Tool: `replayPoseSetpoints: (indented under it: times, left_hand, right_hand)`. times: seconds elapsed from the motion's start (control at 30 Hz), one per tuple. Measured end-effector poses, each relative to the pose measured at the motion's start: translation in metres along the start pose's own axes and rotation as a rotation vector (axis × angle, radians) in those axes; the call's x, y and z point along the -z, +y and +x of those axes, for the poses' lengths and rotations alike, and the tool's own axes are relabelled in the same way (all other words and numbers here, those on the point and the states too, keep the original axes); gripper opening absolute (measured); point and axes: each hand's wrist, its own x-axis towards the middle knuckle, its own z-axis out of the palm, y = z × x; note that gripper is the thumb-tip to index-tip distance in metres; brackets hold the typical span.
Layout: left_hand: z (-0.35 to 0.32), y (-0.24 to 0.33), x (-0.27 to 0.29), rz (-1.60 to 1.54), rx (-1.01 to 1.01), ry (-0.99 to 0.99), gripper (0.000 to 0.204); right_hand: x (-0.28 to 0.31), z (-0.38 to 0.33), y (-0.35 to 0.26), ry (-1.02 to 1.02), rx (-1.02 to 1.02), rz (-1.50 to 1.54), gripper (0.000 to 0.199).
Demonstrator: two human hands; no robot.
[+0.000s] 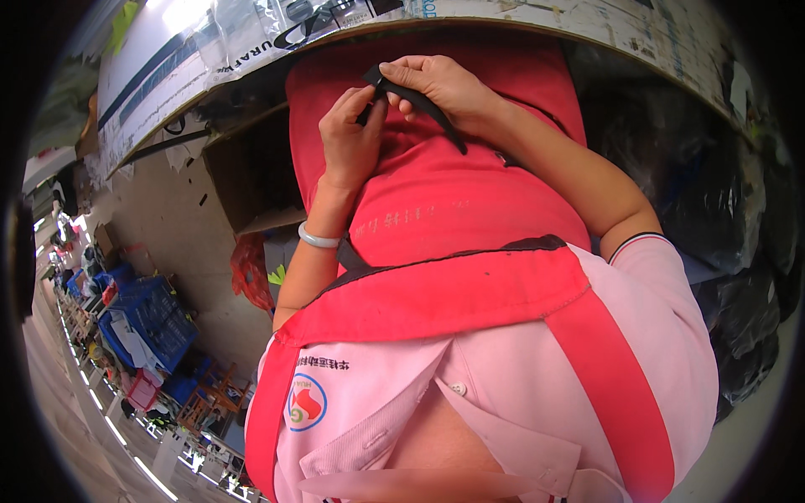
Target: Threading black webbing straps through plastic buckle adjusters.
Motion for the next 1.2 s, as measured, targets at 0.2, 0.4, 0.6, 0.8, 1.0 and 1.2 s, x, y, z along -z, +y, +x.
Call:
replayPoseSetpoints:
  times: [0.2,0.4,0.6,0.8,1.0,1.2]
  left_hand:
    - [0.009,0.012,0.014,-1.15,0.91,-0.028,0.025]
    - [0.014,0.015,0.01,-1.031,0.792,0.096,0.024]
    - [0.013,0.019,0.009,-0.847,0.69,0.139,0.023]
    - [0.006,0.023,0.006,-0.679,0.542,0.168,0.016]
    - [0.006,0.022,0.013,-0.65,0.42,0.165,0.016]
    - [-0.004,0.027,0.02,-0.566,0.281,0.054,0.017]
  right_hand:
    - [-0.006,0.0,0.001,0.119,0.2,-0.232,0.02]
    - [-0.033,-0.018,-0.011,0.157,0.609,-0.525,0.011]
    - [-0.023,-0.022,-0.024,0.204,0.347,-0.575,0.017]
    - [-0.018,-0.018,-0.015,0.181,0.083,-0.461,0.018]
    - [-0.021,-0.014,-0.01,0.15,0.361,-0.341,0.028]
    - [-0.003,-0.016,-0.032,-0.042,0.012,-0.489,0.025]
